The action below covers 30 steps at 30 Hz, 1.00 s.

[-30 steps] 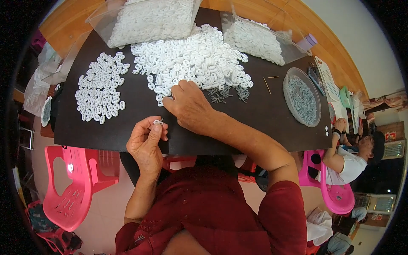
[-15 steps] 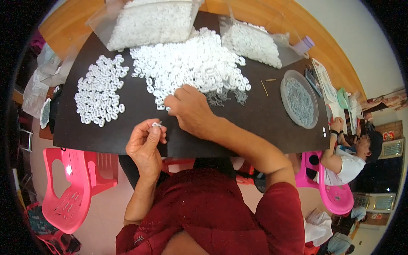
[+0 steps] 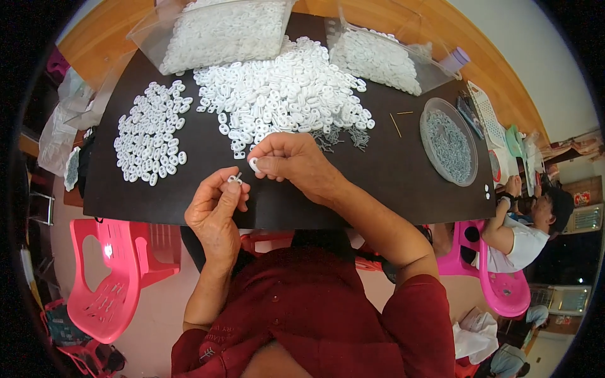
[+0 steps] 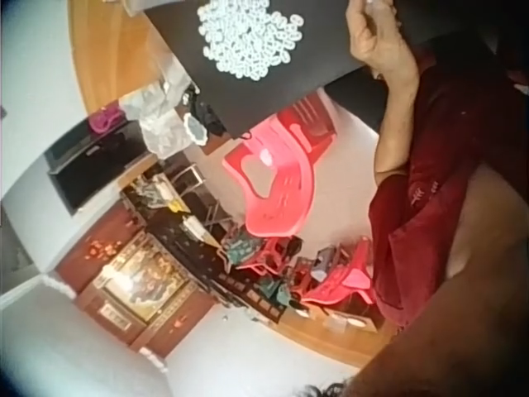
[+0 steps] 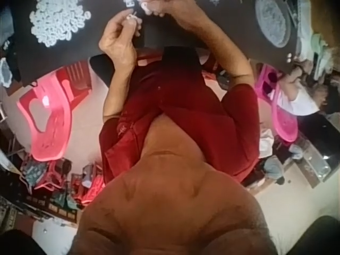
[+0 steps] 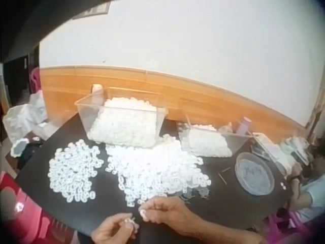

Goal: The recorder is manually assembling small white plastic clips by inserting metal pins into the pre-drilled holes.

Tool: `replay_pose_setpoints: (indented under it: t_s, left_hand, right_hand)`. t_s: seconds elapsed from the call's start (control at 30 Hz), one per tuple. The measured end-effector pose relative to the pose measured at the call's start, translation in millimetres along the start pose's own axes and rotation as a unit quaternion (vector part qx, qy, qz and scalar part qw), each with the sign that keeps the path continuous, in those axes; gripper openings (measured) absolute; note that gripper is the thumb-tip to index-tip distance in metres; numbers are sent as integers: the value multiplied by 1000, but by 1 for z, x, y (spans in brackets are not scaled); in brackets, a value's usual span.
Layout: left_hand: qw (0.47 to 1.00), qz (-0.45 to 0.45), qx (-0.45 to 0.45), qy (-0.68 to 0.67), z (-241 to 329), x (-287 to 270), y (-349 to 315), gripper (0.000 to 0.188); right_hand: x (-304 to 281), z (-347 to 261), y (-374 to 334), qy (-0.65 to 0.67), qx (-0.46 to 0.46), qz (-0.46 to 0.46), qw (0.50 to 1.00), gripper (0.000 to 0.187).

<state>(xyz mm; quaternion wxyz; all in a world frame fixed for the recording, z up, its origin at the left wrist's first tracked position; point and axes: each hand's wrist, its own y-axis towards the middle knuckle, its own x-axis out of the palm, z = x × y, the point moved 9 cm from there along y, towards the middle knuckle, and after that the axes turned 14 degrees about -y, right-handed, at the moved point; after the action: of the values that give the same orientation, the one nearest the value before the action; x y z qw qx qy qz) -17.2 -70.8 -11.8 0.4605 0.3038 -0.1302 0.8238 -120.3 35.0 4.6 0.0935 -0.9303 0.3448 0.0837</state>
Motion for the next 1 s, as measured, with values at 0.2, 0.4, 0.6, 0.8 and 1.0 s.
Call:
replay_pose_setpoints:
  t_s: [0.2,0.4,0.6,0.8,1.0]
  left_hand:
    - [1000,-2,-14,-3,-2,2,0,19]
    - [1000,8,-13,-3,-3,2,1,19]
    - [999,-2,-41,-17,-13,5,0,20]
    - [997,-28,-62,-45,-25,32,2,19]
    - [998,-19,-58,-6,-29,29,2,18]
  right_hand:
    - [-3,0,-6,5,-12,43,999,18]
    - [-35,3,-19,68,36,106,991,21]
    - [-182,-57,-107,53,-119,304,944,37]
    - [-250,-91,-167,-88,-152,408,896,31]
    - [-107,-34,-73,-193,-28,249,949,21]
